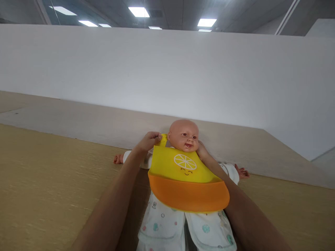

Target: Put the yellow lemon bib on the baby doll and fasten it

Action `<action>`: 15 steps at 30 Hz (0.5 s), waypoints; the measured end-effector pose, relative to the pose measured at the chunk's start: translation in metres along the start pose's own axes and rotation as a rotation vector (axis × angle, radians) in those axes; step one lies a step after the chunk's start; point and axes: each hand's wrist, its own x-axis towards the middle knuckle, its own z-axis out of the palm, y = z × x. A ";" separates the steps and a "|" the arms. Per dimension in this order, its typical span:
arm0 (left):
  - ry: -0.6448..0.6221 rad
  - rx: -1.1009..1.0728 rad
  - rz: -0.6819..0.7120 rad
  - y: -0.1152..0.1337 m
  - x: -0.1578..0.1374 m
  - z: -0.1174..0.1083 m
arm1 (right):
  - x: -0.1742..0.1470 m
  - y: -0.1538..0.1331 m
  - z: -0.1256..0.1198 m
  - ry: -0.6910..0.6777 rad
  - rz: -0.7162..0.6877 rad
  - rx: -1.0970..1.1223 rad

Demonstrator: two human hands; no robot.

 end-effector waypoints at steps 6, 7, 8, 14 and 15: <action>-0.084 0.012 -0.005 0.006 0.003 -0.002 | -0.001 -0.001 0.002 0.041 0.004 0.010; -0.093 0.018 -0.010 0.006 0.003 -0.002 | -0.001 -0.002 0.002 0.044 0.011 0.010; -0.101 0.022 -0.014 0.006 0.003 -0.002 | -0.001 -0.002 0.002 0.051 0.018 0.010; -0.119 -0.041 -0.013 0.005 0.002 0.001 | -0.002 -0.004 0.003 0.071 0.072 0.037; -0.121 -0.060 -0.016 0.005 0.002 0.002 | -0.003 -0.003 0.003 0.063 0.071 0.037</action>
